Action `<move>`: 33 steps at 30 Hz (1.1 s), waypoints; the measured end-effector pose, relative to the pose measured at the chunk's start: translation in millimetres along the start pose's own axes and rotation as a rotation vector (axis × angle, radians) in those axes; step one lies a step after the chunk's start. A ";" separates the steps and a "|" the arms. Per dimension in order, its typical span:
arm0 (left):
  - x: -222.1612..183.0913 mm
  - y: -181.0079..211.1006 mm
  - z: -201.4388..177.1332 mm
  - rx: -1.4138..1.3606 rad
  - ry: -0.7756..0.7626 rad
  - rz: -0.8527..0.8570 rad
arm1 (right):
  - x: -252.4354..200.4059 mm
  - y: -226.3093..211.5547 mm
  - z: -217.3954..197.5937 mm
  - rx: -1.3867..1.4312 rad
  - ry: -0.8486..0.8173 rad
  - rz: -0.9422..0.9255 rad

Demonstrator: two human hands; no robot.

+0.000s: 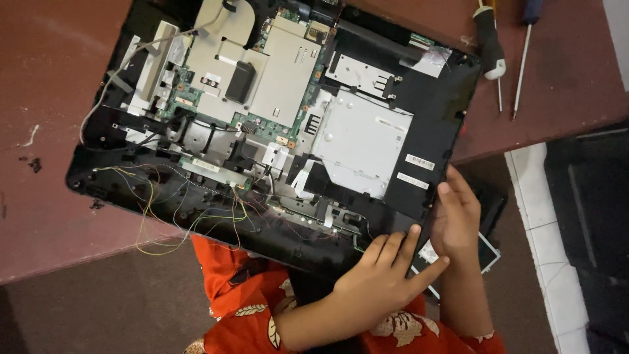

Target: Repairing a computer by unscrewing internal components and repositioning parts like the hard drive.

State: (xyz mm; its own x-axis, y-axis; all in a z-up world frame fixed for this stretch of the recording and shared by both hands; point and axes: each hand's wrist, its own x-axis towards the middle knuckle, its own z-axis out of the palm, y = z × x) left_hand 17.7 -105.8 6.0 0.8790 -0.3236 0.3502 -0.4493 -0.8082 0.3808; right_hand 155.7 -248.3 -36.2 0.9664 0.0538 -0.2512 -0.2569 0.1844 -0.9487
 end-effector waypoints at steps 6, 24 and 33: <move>19.7 -19.6 -42.4 -0.270 -0.085 0.025 | 0.4 -8.1 16.7 -0.168 0.078 0.075; 45.7 -127.2 -69.5 0.131 0.195 -0.531 | 9.3 24.5 -1.5 -0.078 0.009 -0.019; 39.5 -134.4 -54.5 -0.142 0.201 -0.678 | 17.6 24.9 3.3 -0.067 -0.028 0.058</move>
State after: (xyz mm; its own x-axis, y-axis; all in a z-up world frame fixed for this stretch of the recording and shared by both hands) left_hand 104.1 16.9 15.3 0.9317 0.3340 0.1427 0.1562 -0.7231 0.6728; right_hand 166.3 -239.5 -63.5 0.9492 0.0898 -0.3017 -0.3108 0.1145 -0.9436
